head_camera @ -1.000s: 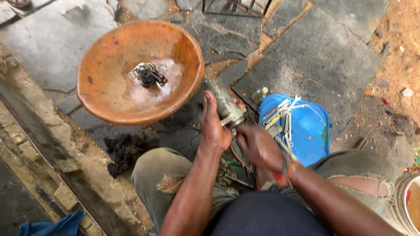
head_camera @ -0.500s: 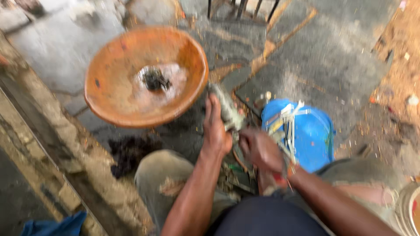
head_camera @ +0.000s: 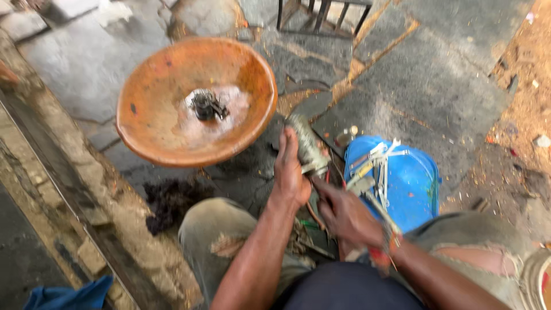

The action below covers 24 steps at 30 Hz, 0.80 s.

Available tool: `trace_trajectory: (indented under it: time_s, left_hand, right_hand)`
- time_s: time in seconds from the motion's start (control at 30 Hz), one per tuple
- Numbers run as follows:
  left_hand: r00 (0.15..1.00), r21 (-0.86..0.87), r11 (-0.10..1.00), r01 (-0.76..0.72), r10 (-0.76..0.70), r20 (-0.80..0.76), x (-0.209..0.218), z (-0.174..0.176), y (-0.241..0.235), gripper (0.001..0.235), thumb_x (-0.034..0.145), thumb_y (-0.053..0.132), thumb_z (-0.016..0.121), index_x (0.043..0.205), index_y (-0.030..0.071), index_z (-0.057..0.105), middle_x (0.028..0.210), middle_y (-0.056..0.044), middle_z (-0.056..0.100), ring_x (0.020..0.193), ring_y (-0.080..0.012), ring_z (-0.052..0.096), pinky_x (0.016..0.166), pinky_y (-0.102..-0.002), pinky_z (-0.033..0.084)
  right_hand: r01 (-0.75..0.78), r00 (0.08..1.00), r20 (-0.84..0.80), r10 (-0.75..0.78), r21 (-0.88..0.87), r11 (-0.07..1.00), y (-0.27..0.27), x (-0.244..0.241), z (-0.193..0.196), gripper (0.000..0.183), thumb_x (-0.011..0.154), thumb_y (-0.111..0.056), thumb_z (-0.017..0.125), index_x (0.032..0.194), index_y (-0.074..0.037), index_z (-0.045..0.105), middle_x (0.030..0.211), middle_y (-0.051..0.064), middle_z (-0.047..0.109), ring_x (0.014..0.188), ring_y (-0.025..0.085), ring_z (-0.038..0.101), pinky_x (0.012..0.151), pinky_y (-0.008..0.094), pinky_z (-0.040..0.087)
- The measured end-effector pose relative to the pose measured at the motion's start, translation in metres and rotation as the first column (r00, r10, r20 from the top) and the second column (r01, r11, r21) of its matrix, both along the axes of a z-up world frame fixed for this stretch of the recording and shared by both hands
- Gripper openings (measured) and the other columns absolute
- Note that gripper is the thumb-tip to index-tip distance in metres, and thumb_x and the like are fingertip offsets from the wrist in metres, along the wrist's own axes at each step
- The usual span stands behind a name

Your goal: The person sits on the ground and cleans a cylindrical metal mechanical part using a rag and a wire brush. They scrub the exterior and interior of the part, occasionally wiping it with the cloth. Tools and other parts are visible nearby in a blue container and a clay bowl.

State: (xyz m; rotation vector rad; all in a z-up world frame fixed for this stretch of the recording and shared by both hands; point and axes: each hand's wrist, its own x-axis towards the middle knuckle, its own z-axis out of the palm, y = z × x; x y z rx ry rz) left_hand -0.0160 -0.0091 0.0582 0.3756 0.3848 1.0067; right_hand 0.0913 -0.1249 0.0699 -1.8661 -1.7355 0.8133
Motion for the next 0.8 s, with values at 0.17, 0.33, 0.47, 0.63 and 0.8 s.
trace_trajectory:
  time_s: [0.17,0.33,0.47,0.63,0.8]
  left_hand:
    - [1.000,-0.042,0.999,-0.007,0.006,-0.011,0.001,-0.007,0.004,0.053,0.101,0.052,0.056,0.137,0.015,0.045,0.102,-0.006,0.058,0.087,-0.0199,0.065,0.079,-0.041,0.062]
    - [0.994,0.036,0.999,-0.032,0.036,-0.106,0.004,-0.016,0.006,0.060,0.102,0.049,0.055,0.151,0.019,0.037,0.108,-0.004,0.057,0.091,-0.0164,0.063,0.079,-0.039,0.060]
    - [0.998,0.048,0.998,-0.028,0.031,-0.049,-0.002,-0.007,0.000,0.061,0.105,0.051,0.053,0.152,0.015,0.038,0.102,-0.008,0.056,0.086,-0.0195,0.064,0.077,-0.041,0.061]
    - [0.997,-0.059,0.998,0.004,-0.009,-0.080,0.006,-0.018,-0.001,0.055,0.100,0.053,0.058,0.138,0.014,0.045,0.099,-0.007,0.059,0.082,-0.0223,0.064,0.074,-0.043,0.060]
    - [0.999,-0.087,0.996,0.020,-0.022,-0.026,0.009,-0.024,0.002,0.052,0.100,0.054,0.058,0.129,0.011,0.050,0.095,-0.007,0.061,0.084,-0.0223,0.066,0.078,-0.045,0.061]
  right_hand:
    - [-0.023,0.999,-0.025,0.022,-0.031,0.999,0.003,-0.004,0.011,0.036,0.089,-0.012,0.055,0.122,0.001,0.060,0.067,0.023,0.062,0.059,0.033,0.063,0.060,0.047,0.050]
    - [-0.039,0.999,0.000,0.039,0.108,0.993,0.014,-0.001,0.002,0.029,0.086,-0.010,0.055,0.113,0.002,0.061,0.071,0.025,0.063,0.062,0.037,0.066,0.060,0.047,0.052]
    - [-0.015,1.000,0.027,0.015,-0.014,1.000,-0.004,-0.009,0.005,0.060,0.085,-0.009,0.055,0.144,-0.004,0.054,0.069,0.027,0.060,0.060,0.038,0.066,0.065,0.049,0.052]
    - [-0.068,0.995,0.079,0.056,0.161,0.985,0.012,0.001,-0.005,0.019,0.083,-0.009,0.058,0.096,0.003,0.063,0.073,0.027,0.063,0.069,0.046,0.064,0.064,0.055,0.049]
    - [-0.049,0.993,0.114,0.044,0.050,0.998,0.005,0.006,-0.008,0.041,0.086,-0.013,0.059,0.124,0.001,0.057,0.078,0.027,0.064,0.073,0.045,0.065,0.066,0.054,0.050]
